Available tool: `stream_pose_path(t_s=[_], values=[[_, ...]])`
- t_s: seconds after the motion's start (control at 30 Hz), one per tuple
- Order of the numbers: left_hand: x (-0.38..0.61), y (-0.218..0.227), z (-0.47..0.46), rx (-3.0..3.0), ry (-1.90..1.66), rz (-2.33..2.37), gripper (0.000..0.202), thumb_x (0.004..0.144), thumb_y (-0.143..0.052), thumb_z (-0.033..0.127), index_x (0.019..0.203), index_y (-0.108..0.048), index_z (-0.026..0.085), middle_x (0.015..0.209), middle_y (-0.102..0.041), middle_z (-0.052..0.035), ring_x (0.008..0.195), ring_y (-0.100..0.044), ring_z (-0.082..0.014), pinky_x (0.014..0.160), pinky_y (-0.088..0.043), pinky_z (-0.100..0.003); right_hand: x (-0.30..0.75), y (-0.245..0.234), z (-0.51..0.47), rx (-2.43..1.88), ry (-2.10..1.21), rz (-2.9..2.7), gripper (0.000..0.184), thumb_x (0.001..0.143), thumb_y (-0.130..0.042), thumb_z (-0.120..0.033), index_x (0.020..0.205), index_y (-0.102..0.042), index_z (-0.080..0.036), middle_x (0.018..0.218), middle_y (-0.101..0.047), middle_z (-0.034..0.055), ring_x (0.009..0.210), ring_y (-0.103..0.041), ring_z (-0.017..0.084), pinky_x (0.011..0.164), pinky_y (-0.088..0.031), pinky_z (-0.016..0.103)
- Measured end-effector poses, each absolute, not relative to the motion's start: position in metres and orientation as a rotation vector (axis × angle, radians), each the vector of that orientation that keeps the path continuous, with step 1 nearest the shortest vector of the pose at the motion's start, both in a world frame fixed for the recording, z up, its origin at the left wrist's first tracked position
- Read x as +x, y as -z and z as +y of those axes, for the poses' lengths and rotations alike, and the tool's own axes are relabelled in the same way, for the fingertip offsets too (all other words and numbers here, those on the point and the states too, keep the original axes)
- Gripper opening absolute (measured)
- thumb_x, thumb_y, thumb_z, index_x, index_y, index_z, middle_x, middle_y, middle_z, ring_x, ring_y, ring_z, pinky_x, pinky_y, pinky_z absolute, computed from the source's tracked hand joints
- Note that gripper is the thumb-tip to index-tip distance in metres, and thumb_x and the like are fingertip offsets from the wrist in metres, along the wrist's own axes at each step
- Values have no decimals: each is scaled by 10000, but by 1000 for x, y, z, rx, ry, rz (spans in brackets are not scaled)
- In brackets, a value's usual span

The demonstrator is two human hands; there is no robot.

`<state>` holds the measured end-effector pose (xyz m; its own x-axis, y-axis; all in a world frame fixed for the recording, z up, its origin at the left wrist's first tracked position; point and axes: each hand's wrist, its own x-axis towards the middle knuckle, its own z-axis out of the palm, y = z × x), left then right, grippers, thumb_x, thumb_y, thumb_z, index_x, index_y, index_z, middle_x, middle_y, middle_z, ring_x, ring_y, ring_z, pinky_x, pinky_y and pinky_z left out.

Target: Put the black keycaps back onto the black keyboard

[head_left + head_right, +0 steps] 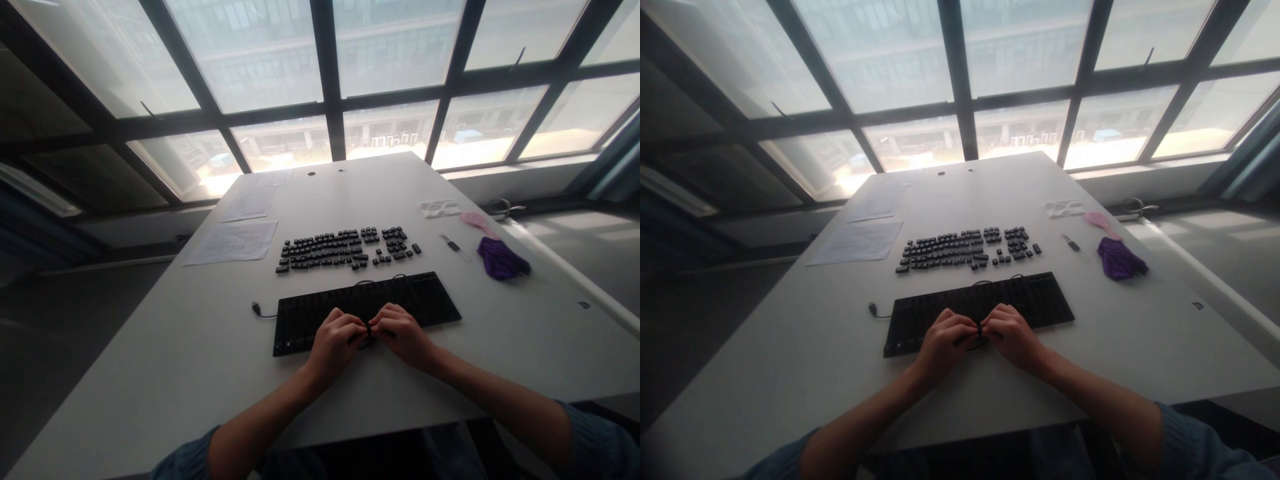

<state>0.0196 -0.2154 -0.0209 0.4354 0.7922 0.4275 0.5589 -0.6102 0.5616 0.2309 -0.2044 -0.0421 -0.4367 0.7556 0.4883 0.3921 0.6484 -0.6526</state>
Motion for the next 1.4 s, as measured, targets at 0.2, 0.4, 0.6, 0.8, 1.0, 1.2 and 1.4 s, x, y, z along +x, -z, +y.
stream_pose_path(t_s=[0.2, 0.4, 0.6, 0.8, 1.0, 1.2, 1.4], values=[[19, 26, -217, 2449, -980, 1161, 149, 936, -627, 253, 901, -771, 237, 945, -746, -54, 839, -562, -198, 750, -522, -341, 232, 39, -205, -905, -524, -2129, 198, 928, -630, -156, 742, -671, -210, 913, -729, 44, 913, -607, 214, 817, -475, 380], [20, 24, -214, 2230, -957, 1234, 100, 900, -681, 266, 885, -771, 227, 946, -753, -50, 850, -597, -198, 760, -528, -344, 232, 33, -204, -942, -605, -2108, 165, 920, -647, -178, 762, -677, -214, 905, -726, 50, 912, -615, 225, 829, -484, 396], [21, 26, -217, 2372, -926, 1248, 137, 918, -660, 302, 880, -780, 248, 959, -759, -44, 853, -571, -200, 795, -493, -352, 232, 34, -204, -932, -574, -2125, 174, 932, -637, -187, 763, -671, -214, 898, -719, 45, 907, -604, 217, 830, -478, 384], [17, 29, -217, 2561, -766, 1254, 177, 955, -603, 290, 906, -772, 269, 992, -753, -35, 908, -553, -218, 826, -446, -379, 234, 37, -205, -927, -403, -2231, 248, 963, -579, -189, 729, -662, -204, 975, -692, 63, 927, -569, 214, 815, -463, 374], [17, 15, -229, 2584, -725, 1300, 143, 924, -640, 280, 992, -766, 280, 1115, -696, -65, 1030, -547, -255, 876, -454, -407, 240, 20, -211, -973, -449, -2305, 91, 917, -666, -241, 844, -717, -224, 1056, -691, 65, 998, -573, 239, 856, -443, 405], [17, -18, -160, 2377, -809, 1421, 330, 928, -634, 312, 1252, -679, 263, 1103, -702, -63, 1025, -586, -235, 938, -463, -379, 241, -10, -139, -1156, -362, -2069, 123, 930, -626, -199, 988, -734, -212, 1022, -709, 77, 989, -595, 238, 912, -448, 389], [34, -7, -73, 2412, -572, 1705, 161, 863, -713, 319, 968, -796, 230, 987, -749, -81, 967, -600, -263, 902, -440, -381, 219, -5, -61, -1424, -96, -2363, 116, 906, -647, -203, 906, -759, -174, 951, -721, 106, 979, -587, 268, 860, -415, 361]])
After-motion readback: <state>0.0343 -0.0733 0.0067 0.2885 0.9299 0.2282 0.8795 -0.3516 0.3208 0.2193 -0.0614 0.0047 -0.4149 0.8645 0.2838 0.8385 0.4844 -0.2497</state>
